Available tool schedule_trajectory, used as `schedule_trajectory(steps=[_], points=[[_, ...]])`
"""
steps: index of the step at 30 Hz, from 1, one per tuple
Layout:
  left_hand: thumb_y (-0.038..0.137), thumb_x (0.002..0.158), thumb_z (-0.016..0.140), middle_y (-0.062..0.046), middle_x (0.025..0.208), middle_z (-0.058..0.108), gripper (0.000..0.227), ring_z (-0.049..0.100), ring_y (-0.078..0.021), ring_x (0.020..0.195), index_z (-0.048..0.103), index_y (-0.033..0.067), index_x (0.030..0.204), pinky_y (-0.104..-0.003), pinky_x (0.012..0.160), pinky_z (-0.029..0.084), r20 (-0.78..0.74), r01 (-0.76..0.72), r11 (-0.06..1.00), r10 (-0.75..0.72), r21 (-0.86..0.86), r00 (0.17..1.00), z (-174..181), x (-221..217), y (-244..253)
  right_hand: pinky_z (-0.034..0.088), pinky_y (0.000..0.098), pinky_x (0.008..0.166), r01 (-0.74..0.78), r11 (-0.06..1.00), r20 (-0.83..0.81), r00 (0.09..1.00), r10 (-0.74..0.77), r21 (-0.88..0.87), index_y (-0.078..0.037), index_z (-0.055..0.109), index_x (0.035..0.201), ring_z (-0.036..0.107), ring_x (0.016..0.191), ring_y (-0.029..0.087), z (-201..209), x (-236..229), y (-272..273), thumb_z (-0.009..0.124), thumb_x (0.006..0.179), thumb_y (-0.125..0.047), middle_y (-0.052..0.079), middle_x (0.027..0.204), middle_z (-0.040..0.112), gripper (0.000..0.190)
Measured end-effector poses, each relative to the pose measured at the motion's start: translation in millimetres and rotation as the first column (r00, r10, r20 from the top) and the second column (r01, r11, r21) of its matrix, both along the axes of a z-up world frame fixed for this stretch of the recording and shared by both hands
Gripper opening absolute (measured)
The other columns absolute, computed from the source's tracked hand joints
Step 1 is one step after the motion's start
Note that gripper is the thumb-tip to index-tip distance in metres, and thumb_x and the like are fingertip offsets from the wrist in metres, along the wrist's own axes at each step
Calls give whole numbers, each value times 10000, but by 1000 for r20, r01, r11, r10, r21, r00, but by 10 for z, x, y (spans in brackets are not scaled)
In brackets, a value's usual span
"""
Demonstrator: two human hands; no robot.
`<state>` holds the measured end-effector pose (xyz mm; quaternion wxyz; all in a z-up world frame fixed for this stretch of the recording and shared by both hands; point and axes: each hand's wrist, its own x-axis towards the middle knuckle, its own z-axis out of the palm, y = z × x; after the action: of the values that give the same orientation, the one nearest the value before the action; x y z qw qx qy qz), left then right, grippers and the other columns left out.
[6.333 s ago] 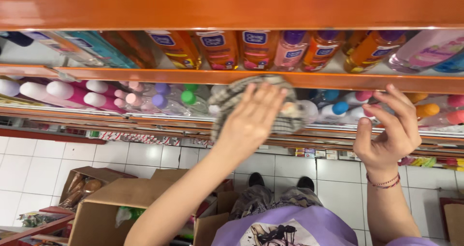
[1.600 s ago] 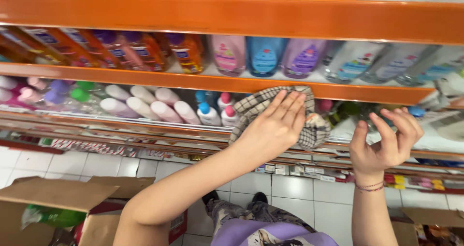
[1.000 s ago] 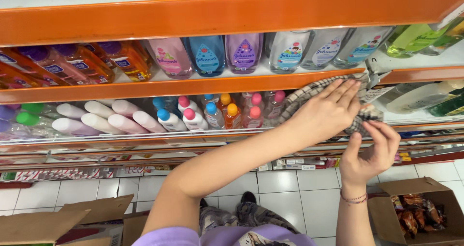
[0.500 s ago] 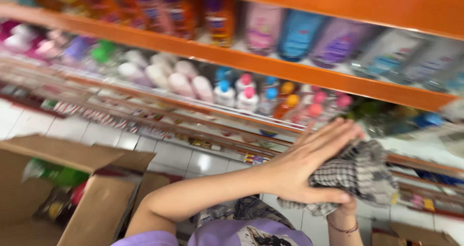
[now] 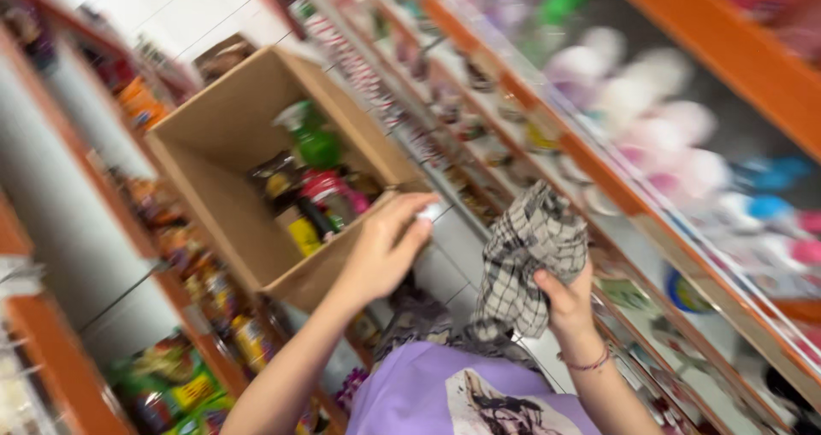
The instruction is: The person wipes the front edges of orange store shelves with a cloth, then picks up several air freshener sachets from a cardboard box. Using a handheld barcode scanner, the person scans each sachet and places it on the shelf.
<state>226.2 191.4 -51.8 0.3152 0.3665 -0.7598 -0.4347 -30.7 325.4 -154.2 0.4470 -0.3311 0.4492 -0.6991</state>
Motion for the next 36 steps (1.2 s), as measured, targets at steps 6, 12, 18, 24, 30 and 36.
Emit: schedule_trajectory(steps=[6, 12, 18, 24, 30, 36], points=[[282, 929, 649, -170, 1191, 712, 400, 678, -344, 1119, 665, 71, 1268, -435, 957, 524, 341, -343, 938, 341, -57, 876, -407, 1289, -882, 418, 355, 1211, -149, 985, -558, 826, 76, -85, -8, 399, 1549, 545, 1367, 190, 607, 856, -1373, 821, 779, -67, 105, 1451, 559, 880], [334, 887, 684, -154, 1192, 686, 392, 670, -372, 1076, 671, 157, 1237, -498, 893, 535, 788, -276, 961, 194, -32, 585, -1323, 1736, -1837, 550, 378, 999, -370, 929, -924, 352, 147, 7, -87, 482, 1497, 690, 1179, 326, 844, 1797, -2540, 844, 726, -57, 184, 1333, 667, 852], [133, 884, 640, -108, 1206, 699, 397, 704, -314, 1098, 677, 199, 1275, -469, 893, 559, 892, 67, 988, -154, 138, 425, -2508, 1473, -2462, 566, 365, 649, -399, 861, -865, -495, 89, 316, -187, 681, 1246, 705, 830, 238, 113, 2231, -2960, 663, 832, -93, 50, 927, 674, 425], [172, 972, 546, -128, 1206, 687, 271, 702, -307, 1083, 735, 203, 1165, -463, 864, 555, 845, 270, 960, -201, 70, 495, -3301, 1046, -2482, 570, 351, 717, -250, 741, -617, -740, 269, 624, -233, 734, 1074, 702, 921, 221, -677, 2224, -2835, 574, 938, -170, 32, 1000, 693, 219], [118, 920, 579, -86, 1117, 752, 225, 728, -281, 1053, 787, 132, 1005, -457, 888, 551, 848, 451, 891, -274, 46, 453, -3554, 837, -2529, 502, 415, 923, -161, 503, -440, -741, 506, 849, -284, 693, 1235, 604, 1133, 252, -610, 2197, -2827, 739, 766, -214, 75, 1169, 637, 477], [84, 798, 665, -137, 1115, 736, 235, 726, -313, 1037, 781, 74, 1002, -461, 845, 580, 830, 452, 882, -350, 136, 434, -3151, 917, -2643, 445, 415, 1025, -106, 388, -339, -724, 601, 915, -282, 667, 1297, 546, 1227, 272, -408, 2267, -2856, 795, 772, -476, 104, 1248, 612, 574]])
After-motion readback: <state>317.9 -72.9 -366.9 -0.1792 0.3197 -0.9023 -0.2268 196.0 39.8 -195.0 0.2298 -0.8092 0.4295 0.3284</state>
